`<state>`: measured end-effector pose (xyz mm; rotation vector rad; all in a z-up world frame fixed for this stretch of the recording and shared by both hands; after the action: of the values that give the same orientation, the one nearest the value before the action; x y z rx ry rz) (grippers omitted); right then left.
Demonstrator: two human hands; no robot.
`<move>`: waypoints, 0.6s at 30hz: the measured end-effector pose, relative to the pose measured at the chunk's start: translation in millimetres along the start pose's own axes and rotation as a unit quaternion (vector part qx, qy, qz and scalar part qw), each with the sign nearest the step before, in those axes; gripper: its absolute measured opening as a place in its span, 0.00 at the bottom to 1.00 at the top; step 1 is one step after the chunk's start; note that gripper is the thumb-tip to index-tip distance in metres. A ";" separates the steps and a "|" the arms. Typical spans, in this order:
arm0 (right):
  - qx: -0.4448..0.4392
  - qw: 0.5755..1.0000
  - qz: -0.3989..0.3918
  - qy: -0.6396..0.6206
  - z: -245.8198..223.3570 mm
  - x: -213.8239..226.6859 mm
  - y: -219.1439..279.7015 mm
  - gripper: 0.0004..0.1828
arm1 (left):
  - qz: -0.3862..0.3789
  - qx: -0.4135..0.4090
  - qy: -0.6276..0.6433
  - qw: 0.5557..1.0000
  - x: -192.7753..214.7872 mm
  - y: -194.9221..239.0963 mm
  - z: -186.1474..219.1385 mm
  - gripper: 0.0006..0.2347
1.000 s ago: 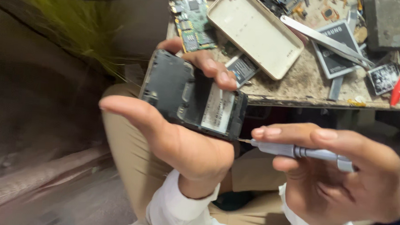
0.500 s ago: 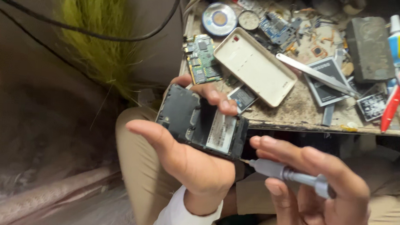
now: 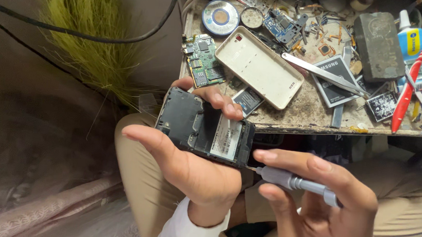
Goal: The person is unscrewing a mobile phone using a small screwdriver while sitting with the device in their lap and a workspace filled with electronics parts.
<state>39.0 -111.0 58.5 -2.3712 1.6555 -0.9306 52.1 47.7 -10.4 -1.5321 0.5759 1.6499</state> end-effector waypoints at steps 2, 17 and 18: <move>0.000 0.997 -0.057 -0.051 -2.0 -6.5 -2.6 0.29 | -0.004 0.003 0.005 1.000 0.2 1.0 -0.3 0.35; 0.070 0.996 0.044 0.014 -10.0 0.8 -2.4 0.32 | 0.020 -0.021 -0.048 0.998 -10.2 -6.2 4.6 0.34; 0.083 0.995 0.050 0.005 -11.7 1.9 -2.3 0.31 | 0.019 -0.019 -0.040 0.999 -10.7 -6.9 5.1 0.34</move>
<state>35.1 -108.8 69.7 -2.1607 1.6146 -1.0193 54.0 53.1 2.1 -1.4829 0.5357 1.7525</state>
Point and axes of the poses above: each hand's wrist, its own y-axis away from the middle knuckle, its own x-axis out of the back of the hand, z = x × y, the point moved 8 cm from there along -y, towards the middle knuckle, and after that the axes turned 8 degrees about -z, right-handed, at the moved point
